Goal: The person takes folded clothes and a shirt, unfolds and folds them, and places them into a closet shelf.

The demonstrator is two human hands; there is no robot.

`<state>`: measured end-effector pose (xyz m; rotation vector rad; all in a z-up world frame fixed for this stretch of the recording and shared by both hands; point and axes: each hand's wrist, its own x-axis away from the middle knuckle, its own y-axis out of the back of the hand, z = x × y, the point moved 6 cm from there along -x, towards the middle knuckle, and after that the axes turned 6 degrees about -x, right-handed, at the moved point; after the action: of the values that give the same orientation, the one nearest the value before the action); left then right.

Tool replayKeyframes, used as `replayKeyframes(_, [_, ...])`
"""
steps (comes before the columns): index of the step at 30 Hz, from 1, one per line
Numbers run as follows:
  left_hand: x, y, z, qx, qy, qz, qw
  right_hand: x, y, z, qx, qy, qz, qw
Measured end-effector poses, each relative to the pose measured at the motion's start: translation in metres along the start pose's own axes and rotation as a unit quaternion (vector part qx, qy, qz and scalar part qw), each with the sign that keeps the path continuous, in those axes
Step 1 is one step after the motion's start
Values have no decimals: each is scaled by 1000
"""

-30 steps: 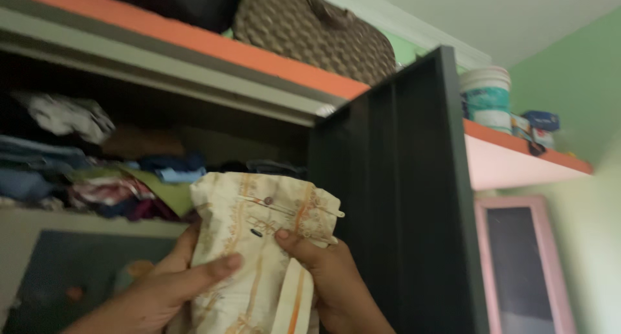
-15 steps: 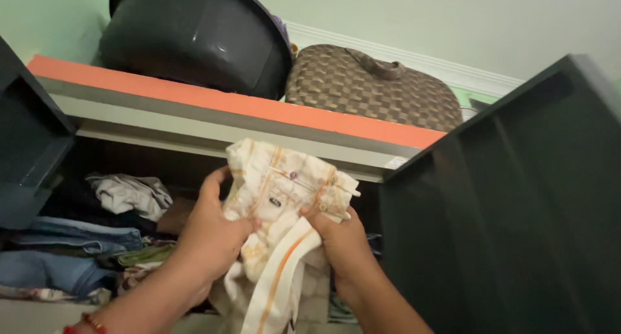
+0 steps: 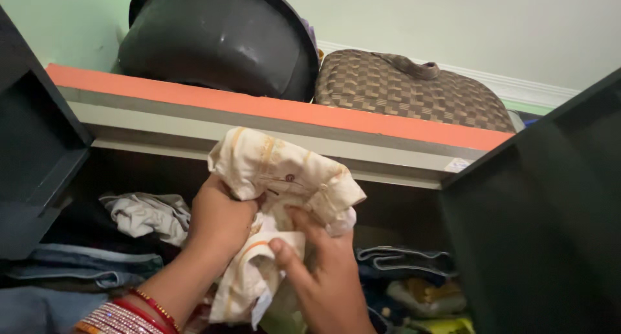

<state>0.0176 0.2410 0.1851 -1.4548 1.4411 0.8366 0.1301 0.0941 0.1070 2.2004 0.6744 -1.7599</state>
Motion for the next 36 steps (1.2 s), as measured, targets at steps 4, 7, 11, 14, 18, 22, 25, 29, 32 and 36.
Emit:
replayKeyframes(4, [-25,4,32,10,-84,-9,996,-10,-51,-59,-126,-213,27,968])
replayKeyframes(7, [-45,5,65,-31,-46,26,998,-17,-76,-87,-54,-237,66,968])
replayKeyframes(11, [-75,6,107,-97,-17,62,993,-26,-110,-129,-10,-239,105,965])
replayKeyframes(14, [-100,5,134,-119,-42,71,989,-36,-132,-149,-10,-161,137,977])
replayKeyframes(18, [-127,-5,163,-239,-9,91,967,-50,-160,-175,55,-135,190,971])
replayKeyframes(22, [-142,-12,179,-307,31,99,946,-65,-183,-205,89,-96,239,962])
replayKeyframes(25, [-157,-24,183,-318,-25,77,945,-75,-194,-248,111,-51,274,954])
replayKeyframes(29, [-162,-38,201,-387,-56,90,916,-59,-219,-343,211,-44,396,893])
replayKeyframes(32, [-149,-42,211,-414,-60,88,904,-36,-232,-404,221,-95,506,829])
replayKeyframes(36, [-133,-58,199,-422,-222,143,867,-26,-238,-417,397,90,551,729])
